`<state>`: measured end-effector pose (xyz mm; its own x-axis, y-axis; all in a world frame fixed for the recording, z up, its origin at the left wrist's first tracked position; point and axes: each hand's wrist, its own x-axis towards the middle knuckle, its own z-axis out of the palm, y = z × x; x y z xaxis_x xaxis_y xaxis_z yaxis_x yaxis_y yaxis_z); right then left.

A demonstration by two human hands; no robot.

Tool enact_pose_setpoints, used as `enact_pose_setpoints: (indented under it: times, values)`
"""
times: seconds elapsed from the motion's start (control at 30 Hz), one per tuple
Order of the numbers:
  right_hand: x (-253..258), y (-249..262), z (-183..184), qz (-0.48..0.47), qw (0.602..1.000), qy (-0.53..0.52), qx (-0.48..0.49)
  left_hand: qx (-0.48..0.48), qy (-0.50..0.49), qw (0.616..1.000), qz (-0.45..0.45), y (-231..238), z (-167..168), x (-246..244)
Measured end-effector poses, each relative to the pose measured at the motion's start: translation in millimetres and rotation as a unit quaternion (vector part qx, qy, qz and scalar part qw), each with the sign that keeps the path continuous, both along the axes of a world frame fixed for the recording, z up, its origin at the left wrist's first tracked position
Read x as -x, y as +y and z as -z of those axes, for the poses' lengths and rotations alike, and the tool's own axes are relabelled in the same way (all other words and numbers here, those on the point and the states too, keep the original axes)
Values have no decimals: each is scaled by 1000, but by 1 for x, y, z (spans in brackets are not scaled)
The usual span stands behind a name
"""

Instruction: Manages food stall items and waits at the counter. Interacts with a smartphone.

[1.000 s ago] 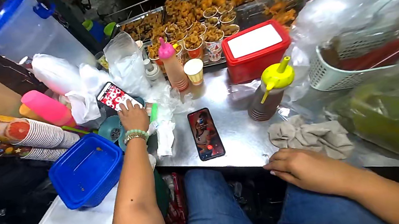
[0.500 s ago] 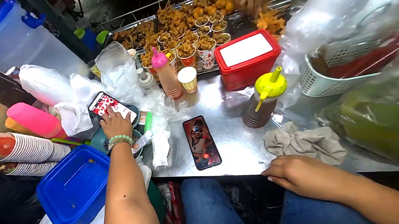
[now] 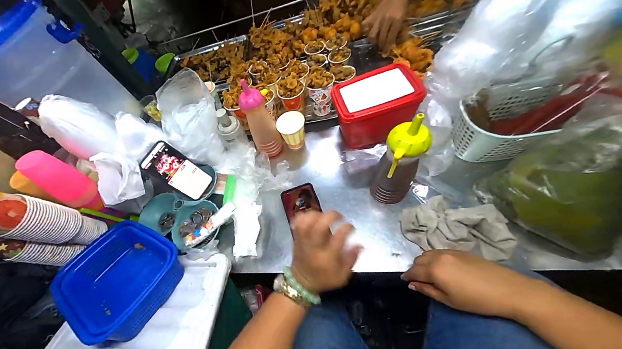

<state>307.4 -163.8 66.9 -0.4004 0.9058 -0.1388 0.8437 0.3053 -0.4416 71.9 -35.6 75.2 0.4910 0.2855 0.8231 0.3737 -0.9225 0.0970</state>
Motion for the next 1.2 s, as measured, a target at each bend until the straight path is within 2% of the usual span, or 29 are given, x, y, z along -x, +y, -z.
enact_pose_setpoints:
  times: [0.07,0.13,0.23,0.33,0.4,0.47,0.53,0.7,0.77,0.87,0.97,1.2]
  values:
    - [1,-1,0,2,1000,-1,4,-49,27,996,71,-19,12,-1]
    - [1,-1,-1,2,1000,-10,23,-56,27,995,72,-21,21,6]
    - [1,1,-3,0,998,-26,63,-28,14,999,-22,-7,21,26]
    - [2,4,-8,3,991,-59,124,47,40,986,-156,21,-6,50]
    - [3,6,-9,4,985,-76,152,172,75,943,-276,49,-29,66]
    - [5,7,-10,7,982,-83,167,310,79,871,-372,85,-50,82]
    - [5,7,-10,14,981,-83,174,358,73,828,-426,122,-56,100]
    - [5,9,-9,26,977,-93,191,338,167,792,-481,179,-47,124]
    - [4,9,-8,28,976,-93,194,319,193,792,-483,189,-40,131]
    - [4,11,-7,22,974,-97,201,317,198,791,-484,195,-40,134]
    - [4,12,-6,16,972,-104,209,349,213,763,-501,199,-52,129]
    - [4,13,-6,20,971,-102,216,324,230,763,-509,209,-50,130]
